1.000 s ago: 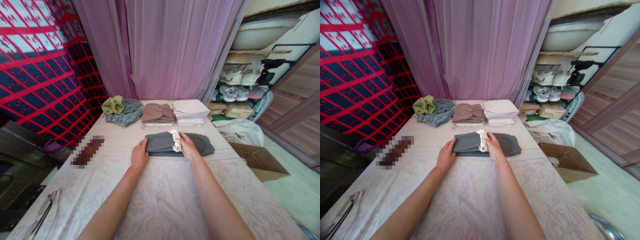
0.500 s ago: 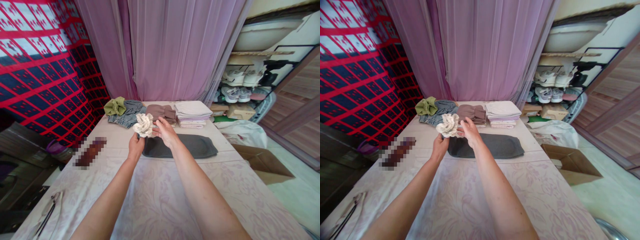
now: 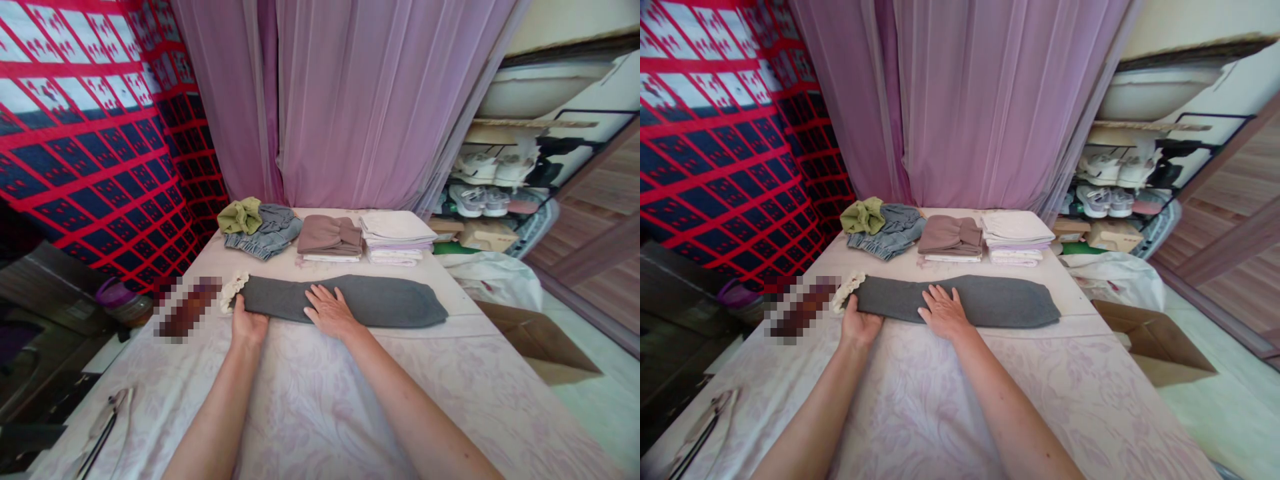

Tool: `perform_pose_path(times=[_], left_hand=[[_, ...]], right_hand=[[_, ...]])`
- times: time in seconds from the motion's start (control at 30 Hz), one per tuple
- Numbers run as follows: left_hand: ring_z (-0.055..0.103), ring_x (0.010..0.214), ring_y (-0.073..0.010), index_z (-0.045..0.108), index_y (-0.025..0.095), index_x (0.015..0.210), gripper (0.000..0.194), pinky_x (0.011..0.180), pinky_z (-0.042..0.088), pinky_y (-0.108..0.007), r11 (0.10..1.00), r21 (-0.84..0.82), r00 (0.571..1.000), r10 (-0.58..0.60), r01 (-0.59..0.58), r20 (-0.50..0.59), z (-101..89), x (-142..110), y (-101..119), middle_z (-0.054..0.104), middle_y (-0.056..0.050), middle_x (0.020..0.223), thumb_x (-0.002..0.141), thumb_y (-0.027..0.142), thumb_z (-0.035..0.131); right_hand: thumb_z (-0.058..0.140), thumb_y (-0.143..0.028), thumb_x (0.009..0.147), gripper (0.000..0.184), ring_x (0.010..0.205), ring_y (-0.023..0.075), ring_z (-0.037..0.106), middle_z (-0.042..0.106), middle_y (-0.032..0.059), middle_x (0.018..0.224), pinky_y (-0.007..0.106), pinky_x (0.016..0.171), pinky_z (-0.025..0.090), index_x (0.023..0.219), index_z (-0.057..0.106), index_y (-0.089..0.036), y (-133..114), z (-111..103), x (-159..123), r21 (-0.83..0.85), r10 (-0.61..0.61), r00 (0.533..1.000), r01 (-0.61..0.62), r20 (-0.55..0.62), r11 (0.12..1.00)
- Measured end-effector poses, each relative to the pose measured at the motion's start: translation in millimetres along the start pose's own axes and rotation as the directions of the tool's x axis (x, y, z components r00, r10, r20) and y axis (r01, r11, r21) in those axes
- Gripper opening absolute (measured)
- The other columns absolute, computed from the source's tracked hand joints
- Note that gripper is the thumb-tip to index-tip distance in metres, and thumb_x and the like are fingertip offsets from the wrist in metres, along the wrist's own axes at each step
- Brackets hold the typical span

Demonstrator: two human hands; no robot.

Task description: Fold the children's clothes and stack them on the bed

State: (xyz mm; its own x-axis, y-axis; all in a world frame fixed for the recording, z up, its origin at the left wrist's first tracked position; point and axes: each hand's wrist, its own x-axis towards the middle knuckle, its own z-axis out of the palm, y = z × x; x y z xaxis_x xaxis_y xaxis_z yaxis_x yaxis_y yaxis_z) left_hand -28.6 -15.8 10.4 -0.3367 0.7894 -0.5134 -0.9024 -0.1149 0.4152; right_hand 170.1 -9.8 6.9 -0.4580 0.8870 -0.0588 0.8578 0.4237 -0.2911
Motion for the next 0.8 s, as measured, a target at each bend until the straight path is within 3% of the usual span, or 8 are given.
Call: perform_pose_path(times=[0.27, 0.37, 0.53, 0.8], left_hand=[[0.068, 0.084, -0.0197, 0.063, 0.015, 0.114, 0.038, 0.089, 0.051, -0.039, 0.999, 0.026, 0.997, -0.029, 0.027, 0.075, 9.2, -10, 2, 0.073, -0.008, 0.094, 0.097, 0.035, 0.036], [0.068, 0.088, -0.0186, 0.063, 0.012, 0.116, 0.037, 0.091, 0.050, -0.035, 0.999, 0.050, 0.989, 0.007, -0.015, 0.147, 21.4, -18, -1, 0.072, -0.010, 0.101, 0.097, 0.031, 0.037], [0.067, 0.093, -0.0163, 0.064, 0.014, 0.116, 0.034, 0.091, 0.049, -0.029, 0.993, 0.101, 0.968, 0.029, -0.056, 0.248, 35.0, -27, -7, 0.070, -0.009, 0.108, 0.097, 0.028, 0.039], [0.067, 0.094, -0.0168, 0.063, 0.014, 0.117, 0.034, 0.092, 0.049, -0.030, 0.990, 0.122, 0.955, 0.033, -0.072, 0.294, 38.5, -29, -12, 0.070, -0.010, 0.109, 0.096, 0.028, 0.040]], right_hand=[[0.027, -0.048, 0.093, 0.059, 0.143, 0.0212, 0.014, 0.021, 0.0065, 0.155, 0.054, 0.113, 0.007, 0.145, 0.032, -0.020, -16, 7, 19, -0.010, 0.052, 0.998, -0.052, -0.027, 0.999], [0.028, -0.048, 0.093, 0.060, 0.142, 0.0221, 0.015, 0.023, 0.0073, 0.155, 0.053, 0.113, 0.008, 0.145, 0.032, -0.019, -19, 9, 20, -0.004, 0.063, 0.998, -0.063, -0.023, 0.998], [0.028, -0.043, 0.093, 0.059, 0.142, 0.0221, 0.014, 0.022, 0.0075, 0.155, 0.052, 0.113, 0.009, 0.146, 0.030, -0.017, -28, 11, 23, 0.031, 0.161, 0.980, -0.159, -0.117, 0.987], [0.032, -0.036, 0.092, 0.050, 0.133, 0.0258, 0.029, 0.039, 0.0101, 0.145, 0.056, 0.106, 0.019, 0.140, 0.040, -0.024, -36, 5, 30, 0.027, 0.213, 0.965, -0.212, -0.154, 0.977]])
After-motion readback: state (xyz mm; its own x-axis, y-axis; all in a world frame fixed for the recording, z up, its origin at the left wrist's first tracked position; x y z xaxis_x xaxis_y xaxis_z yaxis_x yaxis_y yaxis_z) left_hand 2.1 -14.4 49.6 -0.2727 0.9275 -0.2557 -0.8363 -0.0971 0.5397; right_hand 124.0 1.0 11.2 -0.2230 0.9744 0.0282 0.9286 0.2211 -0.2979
